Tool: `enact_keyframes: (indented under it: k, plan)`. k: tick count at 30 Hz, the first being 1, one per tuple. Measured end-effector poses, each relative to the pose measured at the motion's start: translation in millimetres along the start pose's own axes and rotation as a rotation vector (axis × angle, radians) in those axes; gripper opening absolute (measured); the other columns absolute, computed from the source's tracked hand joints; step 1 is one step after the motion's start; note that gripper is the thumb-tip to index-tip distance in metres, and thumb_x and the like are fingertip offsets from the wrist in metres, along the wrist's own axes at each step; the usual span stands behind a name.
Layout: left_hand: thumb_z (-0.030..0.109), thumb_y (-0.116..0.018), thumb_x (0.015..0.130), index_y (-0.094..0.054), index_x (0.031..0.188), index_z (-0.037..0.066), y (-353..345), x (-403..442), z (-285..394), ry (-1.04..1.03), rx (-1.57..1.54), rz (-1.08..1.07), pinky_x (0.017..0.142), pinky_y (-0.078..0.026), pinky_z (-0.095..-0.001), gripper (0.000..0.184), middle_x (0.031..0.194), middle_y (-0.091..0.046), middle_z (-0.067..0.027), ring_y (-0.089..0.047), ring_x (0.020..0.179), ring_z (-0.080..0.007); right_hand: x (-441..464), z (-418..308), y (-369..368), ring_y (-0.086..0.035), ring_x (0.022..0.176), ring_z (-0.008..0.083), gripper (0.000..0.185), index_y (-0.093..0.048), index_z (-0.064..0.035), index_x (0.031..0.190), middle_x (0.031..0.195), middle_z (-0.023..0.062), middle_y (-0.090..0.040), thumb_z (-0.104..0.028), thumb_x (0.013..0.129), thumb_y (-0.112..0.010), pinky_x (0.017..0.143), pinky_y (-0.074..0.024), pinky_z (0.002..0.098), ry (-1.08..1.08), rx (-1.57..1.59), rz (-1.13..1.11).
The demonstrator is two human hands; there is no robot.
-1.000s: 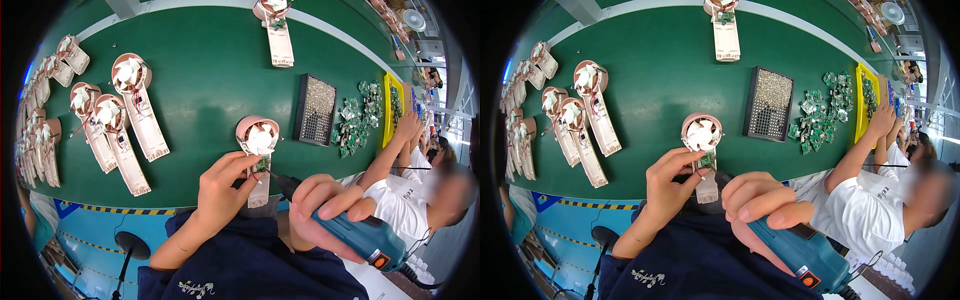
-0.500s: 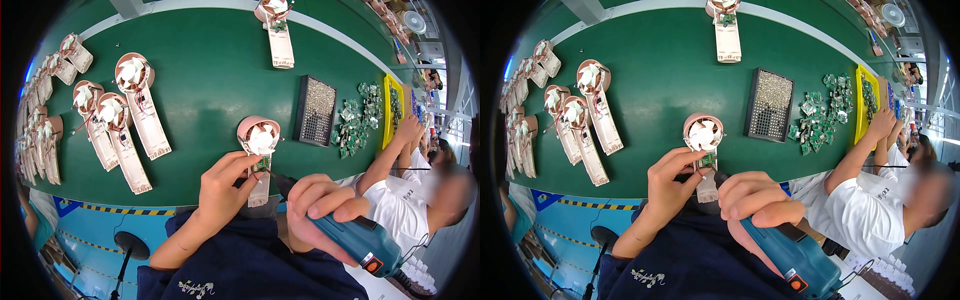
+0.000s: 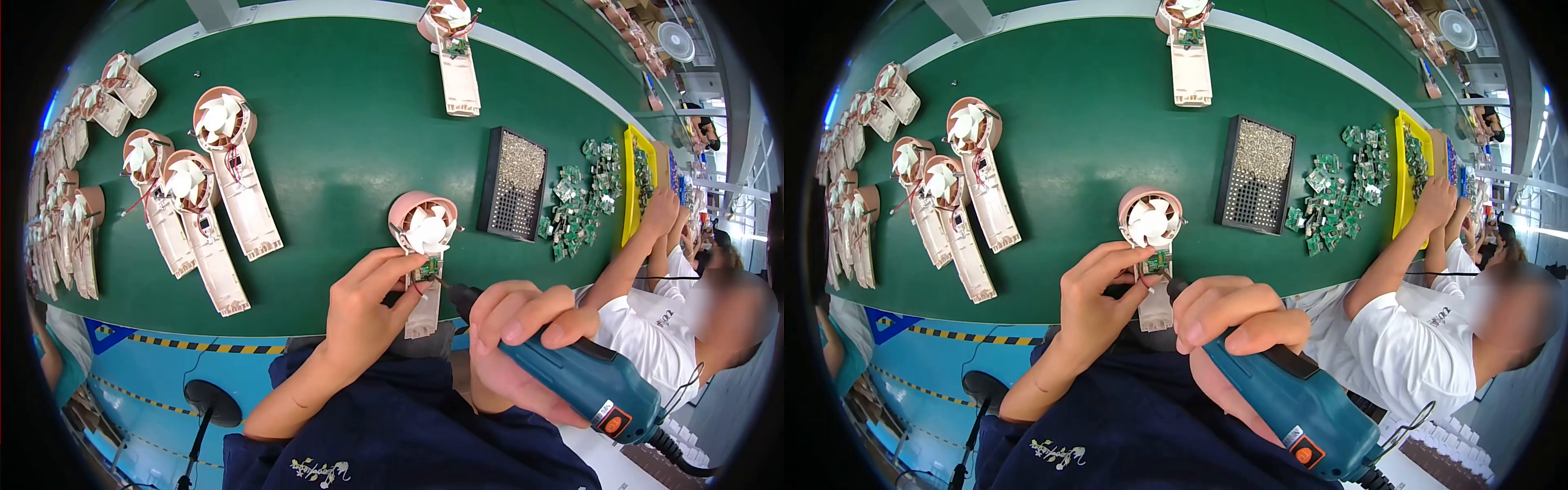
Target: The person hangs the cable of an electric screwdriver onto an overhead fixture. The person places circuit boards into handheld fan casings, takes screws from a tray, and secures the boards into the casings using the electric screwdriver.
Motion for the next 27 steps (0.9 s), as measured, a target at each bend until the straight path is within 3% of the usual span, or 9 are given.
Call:
enact_keyframes:
  k: [8, 11, 13, 19, 27]
  plan:
    - [-0.005, -0.078, 0.073, -0.069, 0.106, 0.002, 0.8, 0.1, 0.3, -0.001, 0.005, -0.003, 0.064, -0.059, -0.0281, 0.035, 0.1, -0.066, -0.0114, -0.067, 0.071, -0.0182, -3.1, 0.3, -3.7, -0.055, 0.057, 0.0222, 0.07, -0.05, -0.0024, 0.105, 0.095, 0.0174, -0.058, -0.068, 0.084, -0.059, 0.051, -0.0447, 0.035, 0.018, 0.008, 0.014]
    - [-0.008, -0.076, 0.074, -0.07, 0.107, 0.002, 1.3, 0.1, 1.8, 0.042, 0.011, -0.033, 0.072, -0.062, -0.027, 0.035, 0.101, -0.066, -0.0111, -0.069, 0.084, -0.0173, -2.4, 1.1, -4.3, -0.056, 0.058, 0.0223, 0.072, -0.05, -0.0017, 0.106, 0.095, 0.0183, -0.058, -0.069, 0.084, -0.059, 0.052, -0.046, 0.0356, 0.045, 0.0, 0.04]
    - [-0.004, -0.078, 0.073, -0.069, 0.105, 0.003, 0.3, -0.1, 0.6, 0.004, 0.009, 0.002, 0.063, -0.058, -0.0282, 0.035, 0.099, -0.066, -0.0107, -0.066, 0.07, -0.018, -2.0, 0.3, -4.7, -0.056, 0.058, 0.0226, 0.074, -0.05, -0.0008, 0.107, 0.097, 0.0207, -0.059, -0.07, 0.084, -0.058, 0.053, -0.0471, 0.0357, 0.03, -0.01, 0.034]
    - [-0.005, -0.078, 0.072, -0.069, 0.105, 0.003, 0.4, -0.2, 0.8, 0.002, 0.016, 0.003, 0.063, -0.058, -0.028, 0.035, 0.099, -0.066, -0.0102, -0.067, 0.069, -0.0178, -5.4, -0.3, -1.8, -0.058, 0.06, 0.0241, 0.078, -0.05, 0.0005, 0.109, 0.102, 0.0246, -0.06, -0.072, 0.082, -0.058, 0.056, -0.0484, 0.0356, 0.012, 0.003, -0.013]
    - [-0.005, -0.078, 0.073, -0.069, 0.105, 0.002, 0.7, 0.5, 1.2, 0.011, 0.001, -0.002, 0.063, -0.058, -0.0283, 0.035, 0.099, -0.066, -0.0103, -0.067, 0.07, -0.0182, -3.2, 0.0, -1.6, -0.058, 0.059, 0.0238, 0.081, -0.049, 0.0015, 0.11, 0.101, 0.0226, -0.059, -0.075, 0.082, -0.056, 0.056, -0.0489, 0.0358, 0.02, -0.018, -0.012]
Point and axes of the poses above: each hand's wrist, its own x-axis towards the middle knuckle, its own y-axis out of the back of the hand, z = x × y, the point moved 1 cm from there along x, towards the middle knuckle
